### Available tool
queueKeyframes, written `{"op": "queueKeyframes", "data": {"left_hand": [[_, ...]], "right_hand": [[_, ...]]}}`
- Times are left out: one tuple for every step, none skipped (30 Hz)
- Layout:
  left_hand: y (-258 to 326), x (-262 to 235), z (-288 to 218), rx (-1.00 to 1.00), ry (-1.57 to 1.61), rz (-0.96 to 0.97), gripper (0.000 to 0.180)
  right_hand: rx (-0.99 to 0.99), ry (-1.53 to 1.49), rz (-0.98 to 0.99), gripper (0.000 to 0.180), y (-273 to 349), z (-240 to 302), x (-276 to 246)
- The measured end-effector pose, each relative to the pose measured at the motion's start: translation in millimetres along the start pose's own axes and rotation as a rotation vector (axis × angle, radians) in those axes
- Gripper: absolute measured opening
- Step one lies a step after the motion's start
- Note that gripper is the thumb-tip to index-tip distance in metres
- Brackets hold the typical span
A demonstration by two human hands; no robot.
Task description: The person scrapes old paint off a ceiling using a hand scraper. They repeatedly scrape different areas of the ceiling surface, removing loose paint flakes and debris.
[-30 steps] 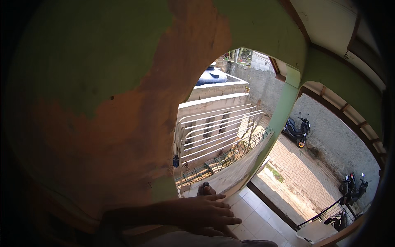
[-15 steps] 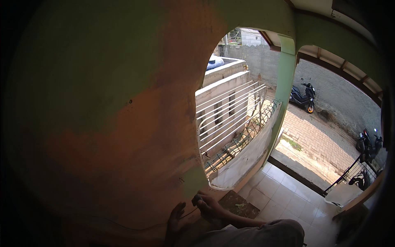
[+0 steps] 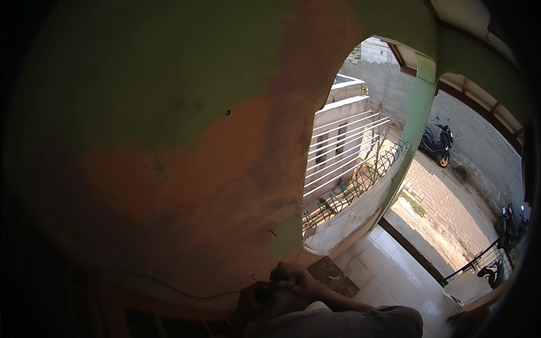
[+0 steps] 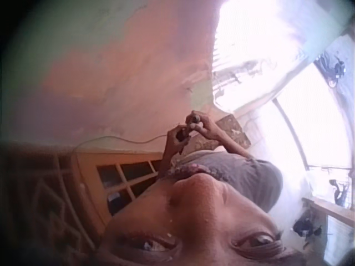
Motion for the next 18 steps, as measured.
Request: {"op": "queueKeyframes", "data": {"left_hand": [[2.4, -1.1, -17.7, 0.016, -0.146, 0.000, 0.042], [-0.9, -1.3, -36.8, 0.029, -0.291, -0.004, 0.041], [-5.8, 1.5, -45.6, 0.057, -0.337, 0.021, 0.039], [-12.7, 4.8, -52.7, 0.088, -0.379, 0.050, 0.038], [-18.7, 9.0, -59.4, 0.119, -0.428, 0.080, 0.037], [-24.7, 14.9, -64.9, 0.150, -0.490, 0.113, 0.036], [-28.2, 21.3, -69.1, 0.172, -0.554, 0.135, 0.036], [-31.6, 28.7, -73.9, 0.194, -0.619, 0.158, 0.035], [-40.3, 32.6, -79.1, 0.187, -0.560, 0.150, 0.035], [-48.8, 39.3, -85.5, 0.179, -0.501, 0.141, 0.035], [-55.8, 47.4, -90.9, 0.164, -0.439, 0.122, 0.035], [-63.1, 53.5, -93.8, 0.169, -0.384, 0.103, 0.036], [-73.7, 59.3, -95.5, 0.181, -0.330, 0.083, 0.037], [-81.7, 64.8, -100.2, 0.191, -0.275, 0.057, 0.037], [-90.9, 73.1, -113.4, 0.260, -0.301, 0.059, 0.040], [-102.1, 77.0, -130.3, 0.328, -0.320, 0.049, 0.043], [-113.6, 78.9, -150.2, 0.394, -0.345, 0.048, 0.046], [-124.1, 81.9, -174.1, 0.465, -0.551, 0.092, 0.053]], "right_hand": [[0.048, 0.034, 0.024, 0.038, 0.7, 6.3, -11.9], [0.114, 0.109, 0.056, 0.038, -0.5, 14.7, -26.2], [0.188, 0.183, 0.092, 0.037, -1.8, 26.4, -41.5], [0.264, 0.262, 0.126, 0.037, 1.1, 29.0, -55.7], [0.206, 0.292, 0.069, 0.042, 2.6, 23.6, -73.4], [0.251, 0.325, 0.039, 0.041, 9.8, 21.5, -88.6], [0.290, 0.354, 0.021, 0.040, 10.7, 28.8, -100.6], [0.322, 0.337, 0.064, 0.048, 12.8, 29.8, -106.5], [0.245, 0.222, 0.030, 0.054, 14.1, 29.5, -110.0], [0.167, 0.107, -0.003, 0.060, 18.1, 24.0, -112.5], [0.091, -0.011, -0.025, 0.066, 24.1, 17.9, -116.1], [0.025, -0.158, -0.002, 0.081, 27.2, 10.5, -110.7], [-0.060, -0.380, -0.086, 0.078, 24.7, 22.0, -104.8], [-0.102, -0.486, -0.132, 0.062, 20.1, 28.0, -103.0], [-0.142, -0.594, -0.179, 0.047, 17.6, 31.4, -108.1], [-0.210, -0.622, -0.206, 0.036, 12.2, 32.2, -120.9], [-0.283, -0.655, -0.242, 0.030, 1.3, 42.0, -135.8], [-0.325, -0.697, -0.354, 0.032, -9.4, 55.5, -151.0]]}}
Point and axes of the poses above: each hand's wrist, its own y-axis away from the middle knuckle, its own x-axis out of the palm, z = x × y, the point moved 8 cm from there along -y, towards the middle knuckle, and after that the axes turned 8 degrees about z, right-handed, at the moved point
